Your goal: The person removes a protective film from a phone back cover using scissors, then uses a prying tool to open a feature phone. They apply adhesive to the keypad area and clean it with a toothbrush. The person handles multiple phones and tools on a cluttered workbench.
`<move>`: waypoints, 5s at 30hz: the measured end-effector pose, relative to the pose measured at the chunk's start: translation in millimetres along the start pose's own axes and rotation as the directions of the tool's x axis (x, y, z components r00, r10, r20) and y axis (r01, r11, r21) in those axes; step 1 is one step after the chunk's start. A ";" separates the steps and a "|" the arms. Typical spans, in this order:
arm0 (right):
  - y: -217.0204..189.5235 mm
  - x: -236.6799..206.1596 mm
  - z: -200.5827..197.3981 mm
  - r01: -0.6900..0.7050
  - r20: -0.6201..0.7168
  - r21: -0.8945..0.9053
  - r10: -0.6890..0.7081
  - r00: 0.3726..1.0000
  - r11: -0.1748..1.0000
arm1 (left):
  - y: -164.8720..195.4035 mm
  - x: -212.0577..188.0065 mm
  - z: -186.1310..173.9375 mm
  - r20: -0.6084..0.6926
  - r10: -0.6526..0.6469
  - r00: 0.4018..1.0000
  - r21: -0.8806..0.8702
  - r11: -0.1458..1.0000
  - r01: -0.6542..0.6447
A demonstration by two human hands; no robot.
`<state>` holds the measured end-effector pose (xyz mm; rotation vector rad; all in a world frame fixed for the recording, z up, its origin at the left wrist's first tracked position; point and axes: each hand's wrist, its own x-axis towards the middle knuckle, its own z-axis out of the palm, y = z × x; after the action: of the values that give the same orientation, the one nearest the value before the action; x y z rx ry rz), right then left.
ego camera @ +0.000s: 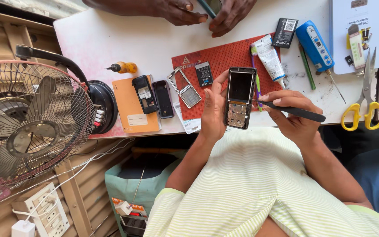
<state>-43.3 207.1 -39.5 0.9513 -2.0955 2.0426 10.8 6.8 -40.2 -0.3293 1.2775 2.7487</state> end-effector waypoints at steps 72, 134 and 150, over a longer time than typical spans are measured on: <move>6.3 -19.0 10.8 -0.413 0.016 0.452 0.456 0.890 0.790 | -7.4 16.9 14.3 -0.020 0.223 0.975 -0.178 0.958 -0.223; 16.6 -31.7 -38.7 -0.337 -0.044 -0.698 0.432 0.901 0.632 | 12.0 -2.4 -48.8 -0.208 0.243 0.947 -0.267 0.918 -0.294; 21.0 -24.4 -38.4 -0.304 -0.043 -0.602 0.350 0.936 0.739 | 35.5 -75.8 -105.4 -0.477 0.388 0.789 -0.194 0.829 -0.525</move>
<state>-47.4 250.3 -64.6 0.5788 -2.8498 1.2587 94.7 -96.1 -62.2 -0.7683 1.0938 3.4689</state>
